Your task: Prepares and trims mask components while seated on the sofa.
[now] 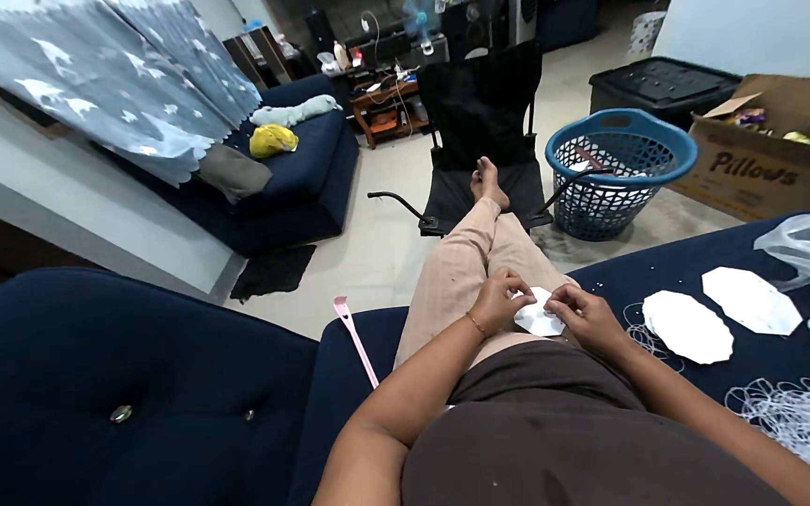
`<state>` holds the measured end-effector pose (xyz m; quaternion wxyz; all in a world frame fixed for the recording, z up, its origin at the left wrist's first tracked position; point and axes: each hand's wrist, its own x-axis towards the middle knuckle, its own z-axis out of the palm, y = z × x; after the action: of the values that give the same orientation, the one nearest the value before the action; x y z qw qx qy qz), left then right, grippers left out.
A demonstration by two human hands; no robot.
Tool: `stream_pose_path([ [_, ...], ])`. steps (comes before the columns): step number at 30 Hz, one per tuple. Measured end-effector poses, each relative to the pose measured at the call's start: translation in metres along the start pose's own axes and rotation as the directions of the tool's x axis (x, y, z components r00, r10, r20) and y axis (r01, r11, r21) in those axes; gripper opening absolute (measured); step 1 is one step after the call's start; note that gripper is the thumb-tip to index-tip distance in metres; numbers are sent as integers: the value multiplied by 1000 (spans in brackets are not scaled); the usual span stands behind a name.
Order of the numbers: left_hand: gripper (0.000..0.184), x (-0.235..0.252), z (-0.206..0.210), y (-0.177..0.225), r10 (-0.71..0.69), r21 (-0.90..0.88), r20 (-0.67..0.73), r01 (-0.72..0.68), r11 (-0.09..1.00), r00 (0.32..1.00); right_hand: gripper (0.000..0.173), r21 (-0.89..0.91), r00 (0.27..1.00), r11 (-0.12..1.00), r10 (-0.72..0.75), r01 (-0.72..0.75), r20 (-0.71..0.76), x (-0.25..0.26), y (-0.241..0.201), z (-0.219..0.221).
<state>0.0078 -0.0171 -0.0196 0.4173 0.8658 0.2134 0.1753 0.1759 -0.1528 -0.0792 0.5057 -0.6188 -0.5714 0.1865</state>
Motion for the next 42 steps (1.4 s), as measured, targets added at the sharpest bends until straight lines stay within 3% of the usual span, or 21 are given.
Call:
stream_pose_path([
  [6,15,-1,4,-3,41,-132,26,-37,991,999,17,22,1000,1000,-6,6,-8,0,1,1],
  [18,16,-2,0,4,-71,-221,52,81,972,996,19,27,1000,1000,-11,11,-16,-3,-4,1],
  [38,19,-4,3,6,-138,-182,126,160,970,982,21,126,995,989,-73,82,-70,-6,-7,11],
  [42,20,-4,3,4,-84,-102,98,94,990,992,20,149,996,986,-58,67,-65,-6,-7,12],
])
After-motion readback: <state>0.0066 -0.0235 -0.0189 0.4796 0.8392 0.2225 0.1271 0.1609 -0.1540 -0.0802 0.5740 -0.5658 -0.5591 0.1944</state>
